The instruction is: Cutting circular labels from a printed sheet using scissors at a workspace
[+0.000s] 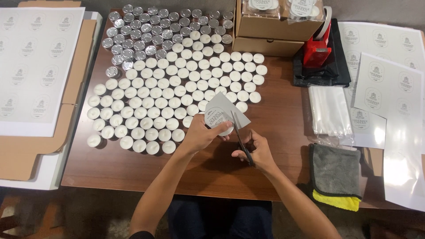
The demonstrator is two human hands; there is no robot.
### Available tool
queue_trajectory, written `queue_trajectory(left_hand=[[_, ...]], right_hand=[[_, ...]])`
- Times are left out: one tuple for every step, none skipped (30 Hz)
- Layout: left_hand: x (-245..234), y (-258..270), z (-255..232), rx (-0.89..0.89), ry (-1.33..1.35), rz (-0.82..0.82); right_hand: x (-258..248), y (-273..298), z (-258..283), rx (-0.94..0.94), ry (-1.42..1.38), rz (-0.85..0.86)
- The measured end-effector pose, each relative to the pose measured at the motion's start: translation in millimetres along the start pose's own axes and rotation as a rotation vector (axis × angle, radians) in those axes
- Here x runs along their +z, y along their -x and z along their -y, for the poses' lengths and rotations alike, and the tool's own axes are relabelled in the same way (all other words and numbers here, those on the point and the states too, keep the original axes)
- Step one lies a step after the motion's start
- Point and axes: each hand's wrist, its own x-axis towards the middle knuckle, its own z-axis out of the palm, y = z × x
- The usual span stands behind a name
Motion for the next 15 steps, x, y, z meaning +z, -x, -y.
queue_trajectory(left_hand=[[-2,0,1,-0.013,-0.015,0.01],[-4,0,1,-0.025,-0.03,0.02],[-4,0,0,-0.026,-0.03,0.021],[-5,1,-1,-0.028,-0.03,0.025],[-6,1,-3,-0.028,-0.031,0.029],[-8,-1,1,-0.028,-0.031,0.028],[-10,-2,4,-0.031,-0.029,0.039],[-12,-3,8,-0.034,-0.027,0.051],[-14,-4,10,-0.034,-0.027,0.051],[-16,-5,12,-0.031,-0.036,0.067],[-17,-6,14,-0.03,-0.046,0.083],[-18,-6,14,-0.031,-0.046,0.082],[-19,-6,14,-0.029,-0.046,0.089],[-19,-6,15,-0.027,-0.046,0.097],[-19,-6,12,-0.027,-0.045,0.097]], right_hand=[[0,0,2,0.0,0.007,0.007],[1,0,4,0.001,0.013,0.014],[0,0,3,0.002,0.013,0.014],[0,0,1,-0.006,0.017,0.019],[0,-1,-1,-0.014,0.02,0.026],[0,-1,0,-0.014,0.021,0.027],[1,0,0,-0.007,0.013,0.029],[1,1,1,0.0,0.006,0.031],[1,1,2,0.0,0.006,0.031],[2,1,3,0.004,0.007,0.035],[2,1,4,0.009,0.008,0.04],[3,1,5,0.01,0.007,0.041],[3,0,6,0.014,0.02,0.038],[4,0,7,0.019,0.033,0.035],[4,-1,9,0.019,0.034,0.035]])
